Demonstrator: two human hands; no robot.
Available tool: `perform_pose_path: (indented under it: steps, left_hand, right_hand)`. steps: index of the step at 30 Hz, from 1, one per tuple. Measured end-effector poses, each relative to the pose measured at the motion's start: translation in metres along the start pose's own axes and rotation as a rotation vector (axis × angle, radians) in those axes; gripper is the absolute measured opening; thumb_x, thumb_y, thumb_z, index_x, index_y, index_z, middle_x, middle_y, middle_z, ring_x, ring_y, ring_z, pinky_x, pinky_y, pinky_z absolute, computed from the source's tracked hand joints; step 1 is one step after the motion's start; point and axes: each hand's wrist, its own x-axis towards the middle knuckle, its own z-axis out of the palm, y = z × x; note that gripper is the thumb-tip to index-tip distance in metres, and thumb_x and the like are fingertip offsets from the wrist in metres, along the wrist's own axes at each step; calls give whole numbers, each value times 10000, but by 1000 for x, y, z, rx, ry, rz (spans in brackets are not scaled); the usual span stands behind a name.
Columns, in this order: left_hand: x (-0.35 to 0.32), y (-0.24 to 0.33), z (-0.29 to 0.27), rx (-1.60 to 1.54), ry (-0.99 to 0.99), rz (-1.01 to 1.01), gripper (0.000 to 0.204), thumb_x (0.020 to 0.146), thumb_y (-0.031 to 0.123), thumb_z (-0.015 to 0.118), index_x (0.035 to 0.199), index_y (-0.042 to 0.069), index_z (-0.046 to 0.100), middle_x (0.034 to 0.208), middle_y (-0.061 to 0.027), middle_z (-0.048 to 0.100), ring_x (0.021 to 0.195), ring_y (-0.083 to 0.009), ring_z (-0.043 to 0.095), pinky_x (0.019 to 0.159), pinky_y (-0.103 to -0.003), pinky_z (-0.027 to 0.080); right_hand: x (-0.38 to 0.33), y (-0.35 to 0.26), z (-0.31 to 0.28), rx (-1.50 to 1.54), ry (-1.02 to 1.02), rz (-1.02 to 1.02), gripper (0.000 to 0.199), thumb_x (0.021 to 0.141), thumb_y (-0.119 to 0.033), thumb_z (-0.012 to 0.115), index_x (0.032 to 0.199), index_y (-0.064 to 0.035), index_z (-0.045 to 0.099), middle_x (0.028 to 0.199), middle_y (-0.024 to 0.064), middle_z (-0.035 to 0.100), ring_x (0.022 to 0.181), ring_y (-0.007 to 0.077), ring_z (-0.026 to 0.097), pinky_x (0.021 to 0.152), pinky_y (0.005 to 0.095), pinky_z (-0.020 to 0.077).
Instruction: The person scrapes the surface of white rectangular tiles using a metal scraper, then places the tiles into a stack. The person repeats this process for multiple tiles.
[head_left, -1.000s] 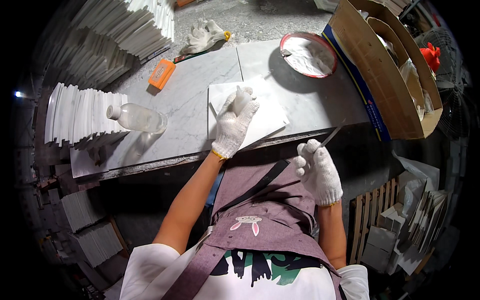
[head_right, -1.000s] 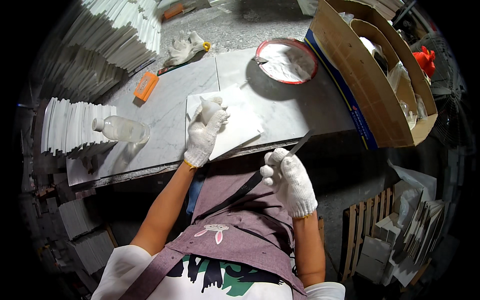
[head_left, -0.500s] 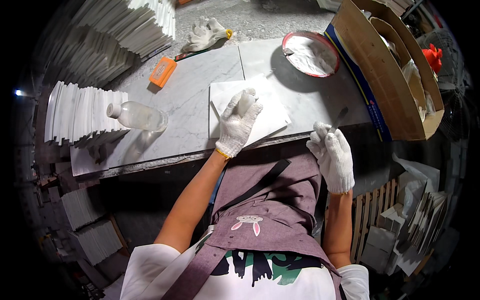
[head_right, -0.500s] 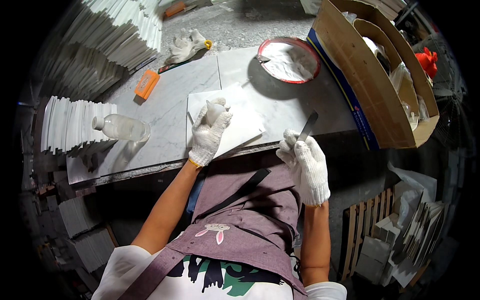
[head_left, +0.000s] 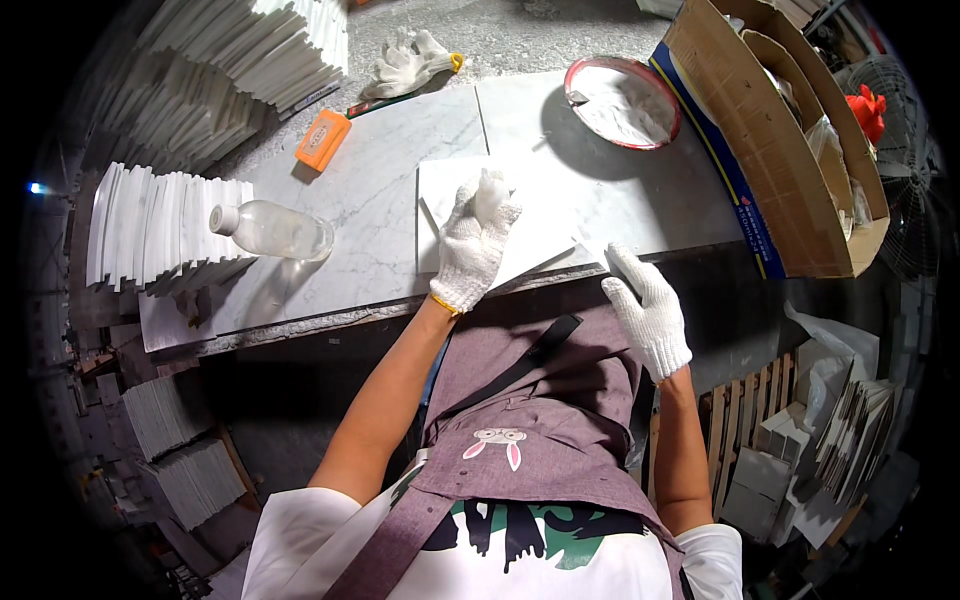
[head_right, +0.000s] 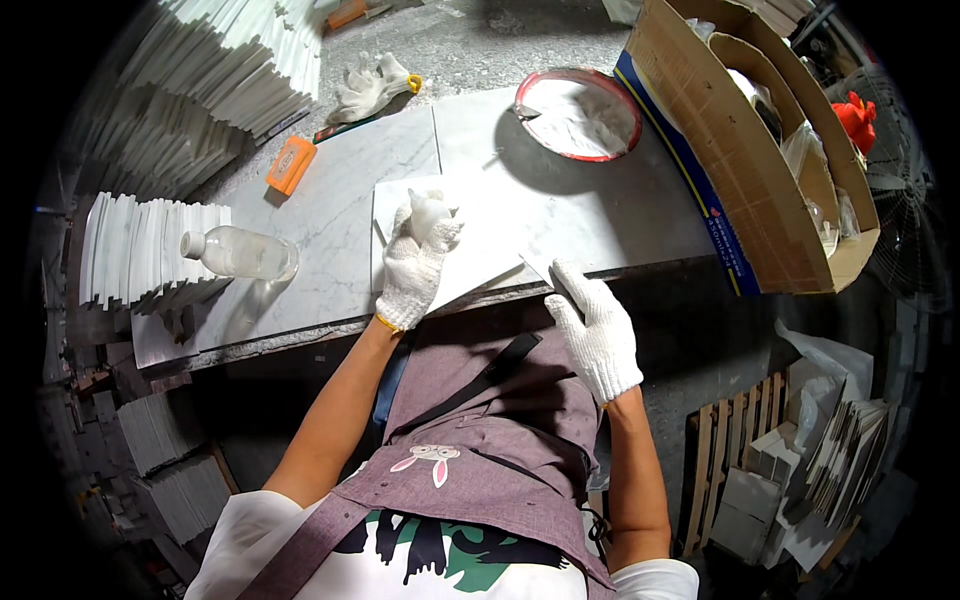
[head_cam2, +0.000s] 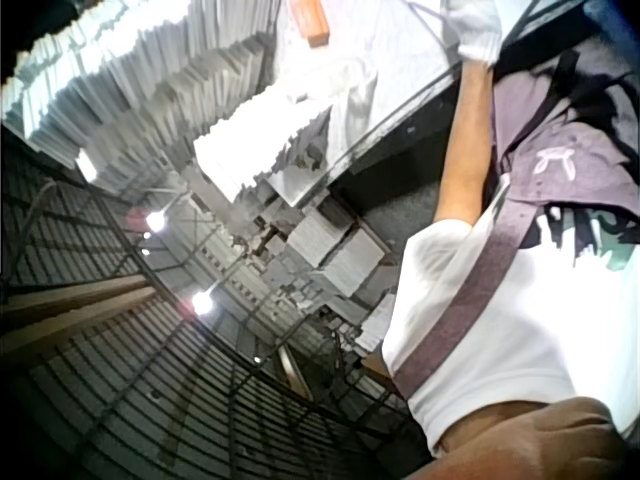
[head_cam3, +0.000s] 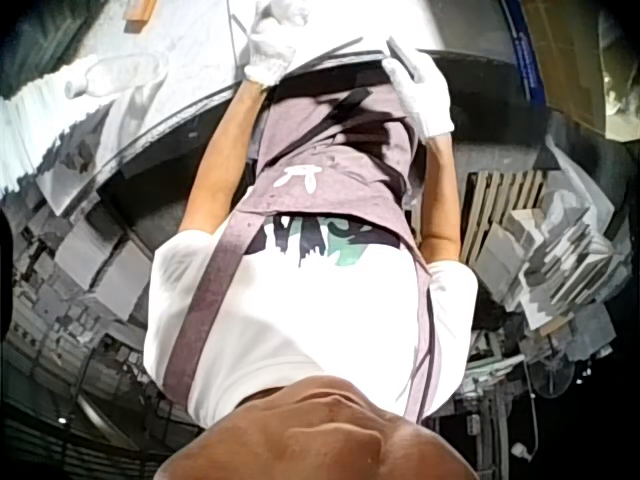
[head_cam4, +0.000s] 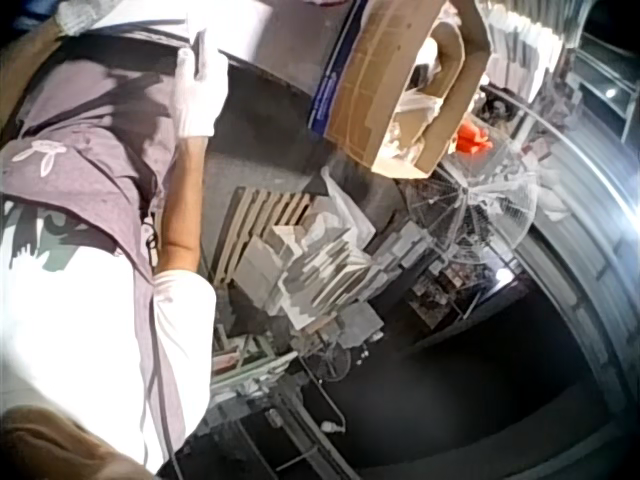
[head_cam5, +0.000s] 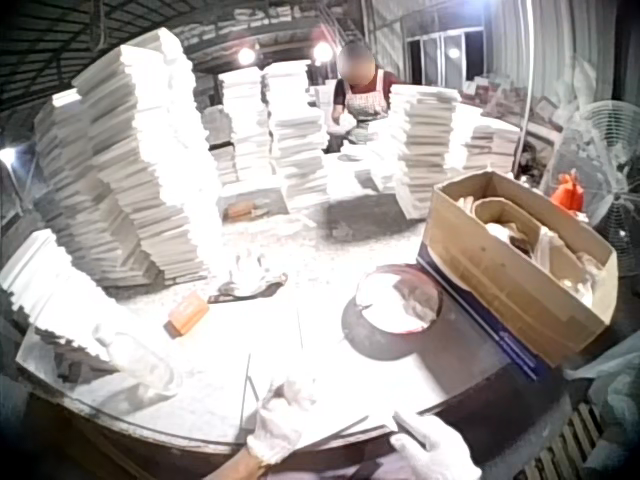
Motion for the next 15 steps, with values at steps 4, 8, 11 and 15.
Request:
perform_pose_path:
  steps: [4,8,11,15]
  left_hand:
    - [1,5,-2,-138,2,-76,384,889,132,720,1224,22,567,1075,-75,670,937,-134,636,822,-262,529]
    - [1,5,-2,-171,15,-95,393,867,163,753,1201,25,599,1048,-63,685,920,-120,626,833,-265,511]
    - [1,4,-2,-163,10,-92,394,870,167,749,1204,23,598,1054,-66,686,923,-124,628,837,-269,511]
    - [1,4,-2,-154,10,-80,396,874,168,744,1211,22,596,1057,-69,687,928,-129,630,840,-273,511]
  right_hand:
    - [3,-11,-5,-173,-43,-4,370,886,-205,650,1250,-137,636,978,136,660,882,312,644,749,388,516]
    - [3,-10,-3,-293,-37,-49,354,888,-214,644,1241,-197,643,895,118,632,794,308,637,681,397,507]
    - [5,-10,-1,-330,-36,-72,361,891,-216,639,1252,-211,634,874,114,620,767,300,632,659,396,504]
    - [9,-13,1,-355,-84,-27,375,895,-214,630,1270,-224,620,857,111,613,767,294,631,645,396,504]
